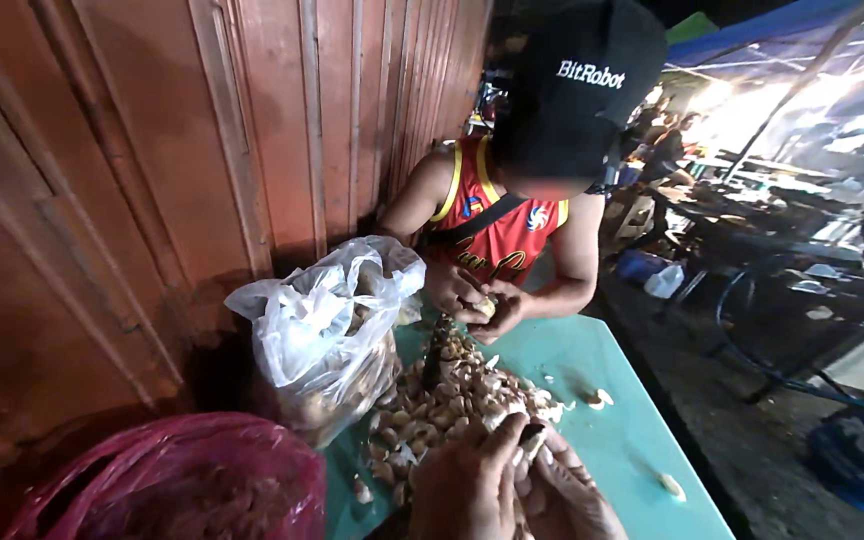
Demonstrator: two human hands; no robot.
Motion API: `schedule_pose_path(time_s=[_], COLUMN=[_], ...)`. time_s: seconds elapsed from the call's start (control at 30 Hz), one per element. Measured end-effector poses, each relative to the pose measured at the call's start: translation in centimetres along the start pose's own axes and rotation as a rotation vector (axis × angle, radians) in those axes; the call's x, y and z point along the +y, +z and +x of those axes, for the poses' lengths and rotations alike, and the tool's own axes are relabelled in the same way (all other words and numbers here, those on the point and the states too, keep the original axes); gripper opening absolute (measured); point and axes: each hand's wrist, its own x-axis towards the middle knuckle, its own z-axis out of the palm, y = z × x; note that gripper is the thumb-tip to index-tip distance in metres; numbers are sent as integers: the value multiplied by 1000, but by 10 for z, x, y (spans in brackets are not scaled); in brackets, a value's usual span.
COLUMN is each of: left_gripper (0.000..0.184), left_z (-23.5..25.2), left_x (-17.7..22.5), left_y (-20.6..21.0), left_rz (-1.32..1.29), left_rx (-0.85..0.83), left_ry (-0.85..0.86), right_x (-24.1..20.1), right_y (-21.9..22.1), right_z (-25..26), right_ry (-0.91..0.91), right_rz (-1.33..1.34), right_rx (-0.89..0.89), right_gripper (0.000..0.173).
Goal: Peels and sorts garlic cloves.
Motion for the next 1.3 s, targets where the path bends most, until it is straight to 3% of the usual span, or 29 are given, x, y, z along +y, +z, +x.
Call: schedule_pose_path(time_s=[0.17, 0.4, 0.53, 0.63, 0.8, 1.1, 1.3], left_gripper=[37, 34, 32, 41, 36, 34, 36], left_z=[8, 5, 4, 3, 3, 7, 10], left_x=[-15, 4, -1, -5, -3, -3, -8], left_y=[-6, -13, -10, -4, -5, -3, -7], left_rz=[88, 58, -90, -114, -84, -69, -94], left_rx=[130, -93, -119, -150, -127, -117, -184], left_ry=[-36, -172, -60, 44, 34, 39, 10], right_x=[-5, -6, -7, -8, -13, -2, -3], right_y=[2, 10, 9, 7, 9, 1, -6], right_z=[-2, -2, 0, 0, 0, 5, 6], right_ry=[113, 84, 54, 49, 44, -247, -184], right_rz=[-134, -137, -169, -180, -181, -331, -244], right_rx=[2, 132, 114, 94, 42, -59, -201], right_gripper=[25, 40, 42, 36, 27, 21, 21])
